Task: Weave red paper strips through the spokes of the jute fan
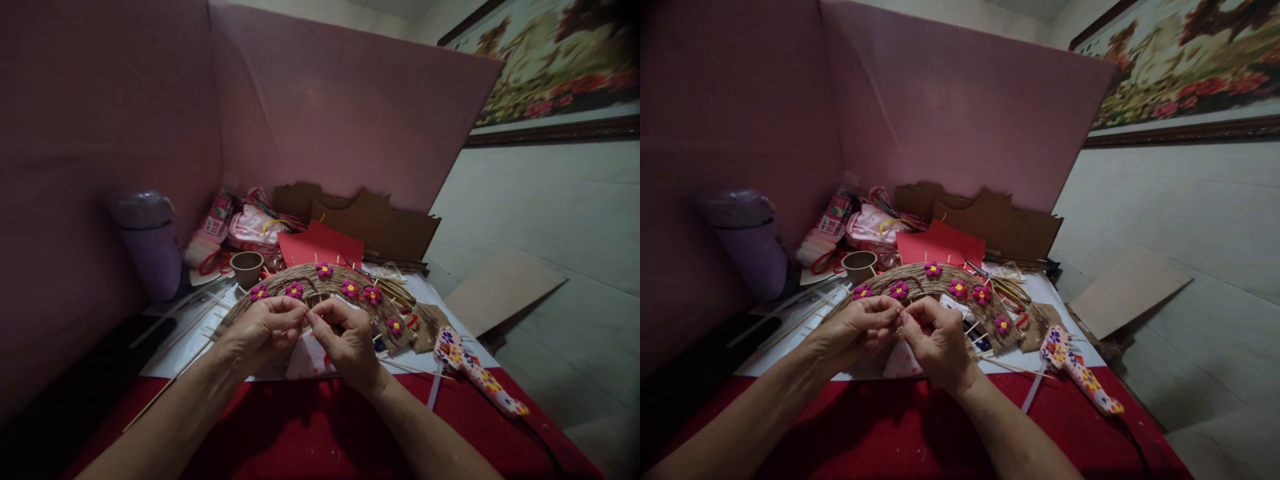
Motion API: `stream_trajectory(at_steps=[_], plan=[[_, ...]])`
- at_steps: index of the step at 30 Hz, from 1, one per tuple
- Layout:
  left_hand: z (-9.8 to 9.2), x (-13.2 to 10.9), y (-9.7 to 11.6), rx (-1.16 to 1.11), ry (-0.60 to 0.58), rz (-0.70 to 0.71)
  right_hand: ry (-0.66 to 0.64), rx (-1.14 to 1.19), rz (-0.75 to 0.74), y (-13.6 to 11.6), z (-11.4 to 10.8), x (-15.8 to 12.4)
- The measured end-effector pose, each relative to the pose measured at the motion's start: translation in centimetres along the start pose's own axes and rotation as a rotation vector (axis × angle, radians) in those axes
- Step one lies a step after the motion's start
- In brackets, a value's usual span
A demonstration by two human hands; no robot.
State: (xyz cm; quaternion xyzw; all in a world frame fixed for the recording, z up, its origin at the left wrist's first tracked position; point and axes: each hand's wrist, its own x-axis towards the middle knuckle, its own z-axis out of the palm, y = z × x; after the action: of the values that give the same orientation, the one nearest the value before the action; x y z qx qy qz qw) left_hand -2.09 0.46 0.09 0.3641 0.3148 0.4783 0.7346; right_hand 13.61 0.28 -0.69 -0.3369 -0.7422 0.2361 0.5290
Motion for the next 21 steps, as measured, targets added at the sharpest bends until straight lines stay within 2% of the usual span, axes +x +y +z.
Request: stream_trajectory(at_steps=[7,11,17,21], plan=[[0.6,-0.2,0.3,-0.075,-0.026,-0.027,-0.009,0.036,0.024,0.0,-0.1,-0.1],[0.6,-0.3,0.4,-0.142,0.007,-0.016,0.043,0.047,0.014,0.1,0.0,-0.1],[0.8,-0.5,0.4,-0.16,-0.063,0.018,0.124,0.055,0.015,0.3,0.0,0.1],[1.1,-0.5,0.5,-0.196,-0.071,-0.015,0.156,0.06,0.04,0.4,-0.1,0.1]])
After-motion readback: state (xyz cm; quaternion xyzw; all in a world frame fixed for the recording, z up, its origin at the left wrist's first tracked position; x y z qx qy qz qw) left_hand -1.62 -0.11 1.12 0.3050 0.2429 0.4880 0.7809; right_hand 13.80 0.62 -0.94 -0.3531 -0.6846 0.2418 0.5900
